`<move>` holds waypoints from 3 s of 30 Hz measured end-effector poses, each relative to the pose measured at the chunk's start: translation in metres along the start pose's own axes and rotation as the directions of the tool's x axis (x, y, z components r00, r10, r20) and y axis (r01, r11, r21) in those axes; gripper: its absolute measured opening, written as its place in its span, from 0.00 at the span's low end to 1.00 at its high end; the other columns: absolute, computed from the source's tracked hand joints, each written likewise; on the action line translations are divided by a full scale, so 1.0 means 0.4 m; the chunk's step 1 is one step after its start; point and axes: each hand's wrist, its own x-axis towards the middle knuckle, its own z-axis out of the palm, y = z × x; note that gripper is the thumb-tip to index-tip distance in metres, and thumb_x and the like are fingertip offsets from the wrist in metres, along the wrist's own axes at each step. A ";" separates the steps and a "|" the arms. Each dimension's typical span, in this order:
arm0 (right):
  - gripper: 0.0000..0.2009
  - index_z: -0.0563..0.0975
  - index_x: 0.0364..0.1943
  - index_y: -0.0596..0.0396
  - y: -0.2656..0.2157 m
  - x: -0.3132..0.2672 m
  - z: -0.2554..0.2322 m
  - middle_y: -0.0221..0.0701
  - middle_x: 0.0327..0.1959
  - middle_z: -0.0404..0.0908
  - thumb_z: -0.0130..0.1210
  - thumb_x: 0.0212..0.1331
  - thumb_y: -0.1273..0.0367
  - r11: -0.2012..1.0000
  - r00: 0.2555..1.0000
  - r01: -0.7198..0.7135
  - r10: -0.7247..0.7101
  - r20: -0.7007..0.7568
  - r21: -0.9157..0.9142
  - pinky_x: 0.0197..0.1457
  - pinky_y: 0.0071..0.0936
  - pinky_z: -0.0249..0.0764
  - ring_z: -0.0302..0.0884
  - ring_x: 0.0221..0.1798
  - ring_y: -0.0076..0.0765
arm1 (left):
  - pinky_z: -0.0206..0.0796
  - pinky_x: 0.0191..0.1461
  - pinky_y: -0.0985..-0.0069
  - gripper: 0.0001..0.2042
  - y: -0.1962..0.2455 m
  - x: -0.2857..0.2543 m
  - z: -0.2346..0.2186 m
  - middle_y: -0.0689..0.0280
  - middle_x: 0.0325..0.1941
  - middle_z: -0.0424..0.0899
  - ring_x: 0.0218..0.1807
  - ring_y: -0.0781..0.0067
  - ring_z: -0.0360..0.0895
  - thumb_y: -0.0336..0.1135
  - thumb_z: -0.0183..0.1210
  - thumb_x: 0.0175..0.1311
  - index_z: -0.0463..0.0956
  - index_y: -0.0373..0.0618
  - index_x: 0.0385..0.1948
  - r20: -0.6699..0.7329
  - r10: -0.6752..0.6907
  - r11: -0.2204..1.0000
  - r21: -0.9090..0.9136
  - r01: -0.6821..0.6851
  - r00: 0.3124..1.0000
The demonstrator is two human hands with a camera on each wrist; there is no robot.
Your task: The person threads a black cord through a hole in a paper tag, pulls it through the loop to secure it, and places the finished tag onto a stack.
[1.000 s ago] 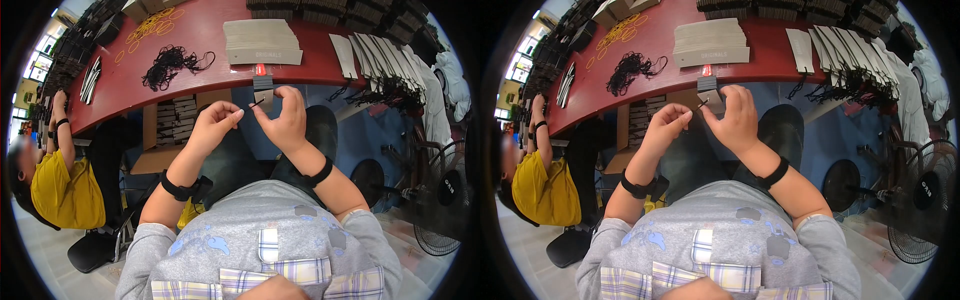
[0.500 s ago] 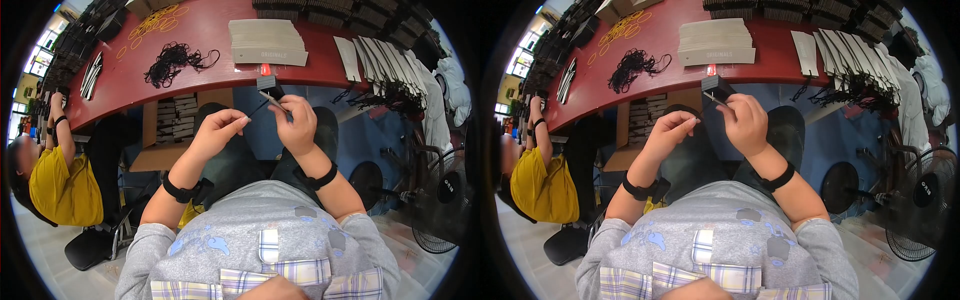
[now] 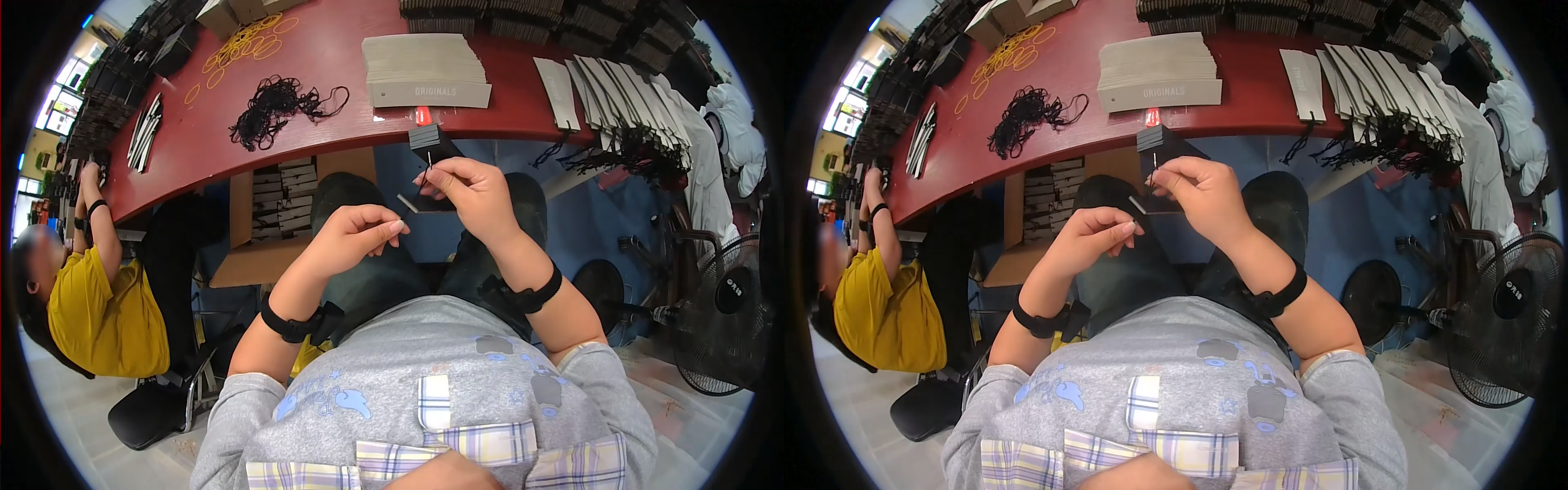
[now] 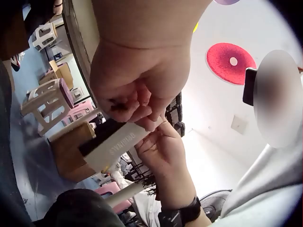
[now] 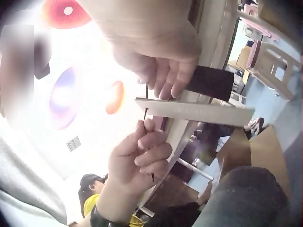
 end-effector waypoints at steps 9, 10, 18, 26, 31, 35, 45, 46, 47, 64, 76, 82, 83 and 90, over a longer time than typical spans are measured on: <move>0.08 0.80 0.39 0.60 -0.007 -0.005 0.023 0.30 0.32 0.83 0.56 0.63 0.69 0.987 0.999 -0.049 0.052 -0.013 0.153 0.37 0.19 0.75 0.78 0.33 0.21 | 0.67 0.33 0.85 0.08 -0.019 -0.024 -0.010 0.72 0.27 0.80 0.27 0.85 0.72 0.32 0.57 0.66 0.82 0.40 0.40 -0.023 -0.044 0.998 0.046 0.045 0.999; 0.08 0.80 0.40 0.59 0.000 -0.002 0.017 0.30 0.32 0.83 0.56 0.63 0.69 0.991 0.998 -0.054 0.055 -0.001 0.122 0.37 0.19 0.75 0.79 0.33 0.21 | 0.68 0.33 0.85 0.09 -0.026 -0.025 -0.011 0.71 0.27 0.80 0.27 0.85 0.72 0.32 0.57 0.66 0.82 0.40 0.41 -0.025 -0.042 0.998 0.054 0.043 0.999; 0.07 0.80 0.37 0.61 -0.003 -0.003 0.027 0.30 0.31 0.83 0.56 0.62 0.71 0.981 0.998 -0.050 0.058 -0.038 0.189 0.36 0.19 0.75 0.80 0.33 0.22 | 0.74 0.38 0.82 0.08 -0.050 -0.035 -0.026 0.63 0.35 0.85 0.30 0.81 0.78 0.24 0.58 0.63 0.80 0.34 0.42 -0.103 -0.095 0.995 -0.036 0.091 0.990; 0.06 0.78 0.39 0.60 0.014 -0.010 0.023 0.30 0.31 0.82 0.55 0.62 0.72 1.000 0.995 0.027 -0.026 -0.092 0.012 0.35 0.19 0.74 0.79 0.33 0.21 | 0.75 0.37 0.82 0.05 -0.049 -0.038 -0.030 0.63 0.32 0.84 0.30 0.80 0.80 0.24 0.62 0.60 0.78 0.36 0.35 -0.137 -0.110 0.985 -0.146 0.090 0.984; 0.05 0.77 0.35 0.59 0.026 -0.005 0.006 0.35 0.33 0.82 0.51 0.63 0.72 0.804 0.990 -0.108 0.033 0.137 0.584 0.32 0.22 0.71 0.74 0.27 0.24 | 0.74 0.37 0.83 0.04 -0.043 -0.033 -0.028 0.66 0.29 0.83 0.31 0.80 0.79 0.25 0.63 0.59 0.78 0.37 0.32 -0.210 -0.033 0.986 -0.166 -0.002 0.977; 0.10 0.78 0.45 0.59 0.020 -0.007 -0.025 0.41 0.37 0.82 0.49 0.63 0.74 0.506 0.939 -0.256 -0.073 0.337 0.823 0.31 0.23 0.70 0.73 0.25 0.27 | 0.71 0.35 0.84 0.03 -0.030 -0.031 -0.010 0.69 0.29 0.83 0.29 0.84 0.77 0.26 0.64 0.59 0.79 0.38 0.32 -0.180 0.108 0.988 -0.090 -0.126 0.978; 0.18 0.74 0.56 0.62 -0.095 -0.025 0.013 0.39 0.40 0.84 0.54 0.61 0.76 0.944 0.976 -0.161 0.109 0.186 0.289 0.27 0.15 0.72 0.78 0.29 0.22 | 0.69 0.39 0.72 0.10 0.151 -0.030 0.030 0.62 0.32 0.78 0.37 0.62 0.76 0.19 0.60 0.51 0.79 0.42 0.36 0.013 0.728 0.467 0.722 -0.511 0.685; 0.17 0.74 0.55 0.62 -0.108 -0.025 0.023 0.38 0.40 0.84 0.54 0.60 0.76 0.941 0.971 -0.179 0.122 0.206 0.286 0.28 0.15 0.72 0.78 0.29 0.22 | 0.69 0.39 0.71 0.11 0.169 -0.019 0.034 0.62 0.32 0.78 0.37 0.61 0.76 0.19 0.60 0.51 0.79 0.42 0.36 0.042 0.760 0.409 0.745 -0.528 0.648; 0.17 0.74 0.54 0.63 -0.114 -0.025 0.029 0.37 0.39 0.84 0.55 0.60 0.76 0.939 0.965 -0.197 0.134 0.226 0.282 0.28 0.15 0.72 0.79 0.30 0.21 | 0.69 0.39 0.71 0.12 0.178 -0.007 0.035 0.62 0.32 0.78 0.36 0.60 0.75 0.19 0.60 0.51 0.79 0.43 0.37 0.072 0.789 0.349 0.765 -0.542 0.610; 0.08 0.80 0.41 0.58 -0.141 -0.023 -0.038 0.34 0.35 0.85 0.50 0.66 0.70 0.999 1.000 0.008 -0.009 -0.014 -0.051 0.25 0.14 0.66 0.77 0.25 0.19 | 0.70 0.51 0.76 0.24 0.039 0.007 0.051 0.64 0.43 0.83 0.47 0.73 0.79 0.27 0.73 0.43 0.80 0.42 0.48 -0.155 0.526 0.786 0.465 -0.408 0.836; 0.15 0.73 0.21 0.61 -0.066 -0.034 -0.046 0.22 0.17 0.65 0.52 0.65 0.67 0.978 0.960 0.088 -0.033 0.277 -0.189 0.24 0.22 0.55 0.58 0.22 0.16 | 0.67 0.33 0.79 0.23 0.052 -0.010 0.053 0.70 0.30 0.75 0.32 0.76 0.72 0.28 0.72 0.42 0.83 0.51 0.45 -0.163 0.605 0.748 0.453 -0.485 0.780; 0.16 0.68 0.17 0.58 -0.108 -0.047 -0.050 0.22 0.18 0.59 0.55 0.62 0.69 0.921 0.921 -0.143 -0.010 0.388 0.363 0.23 0.21 0.49 0.49 0.21 0.16 | 0.71 0.33 0.76 0.24 0.081 -0.010 0.058 0.66 0.32 0.76 0.33 0.71 0.76 0.24 0.70 0.41 0.81 0.50 0.46 -0.030 0.693 0.552 0.665 -0.503 0.721; 0.14 0.71 0.19 0.58 -0.116 -0.043 -0.043 0.21 0.17 0.62 0.56 0.61 0.68 0.984 0.938 -0.083 0.024 0.347 0.156 0.23 0.21 0.51 0.52 0.21 0.15 | 0.71 0.34 0.75 0.24 0.084 -0.007 0.059 0.66 0.33 0.77 0.34 0.70 0.76 0.24 0.70 0.41 0.81 0.50 0.46 -0.034 0.694 0.549 0.672 -0.497 0.720; 0.09 0.77 0.26 0.59 -0.157 -0.077 -0.122 0.21 0.17 0.70 0.56 0.60 0.68 0.995 0.991 -0.098 0.097 0.094 0.005 0.21 0.17 0.54 0.59 0.18 0.14 | 0.69 0.47 0.67 0.20 0.132 0.029 0.024 0.60 0.44 0.78 0.44 0.59 0.76 0.31 0.70 0.46 0.81 0.44 0.44 -0.114 0.853 0.366 0.826 -0.428 0.509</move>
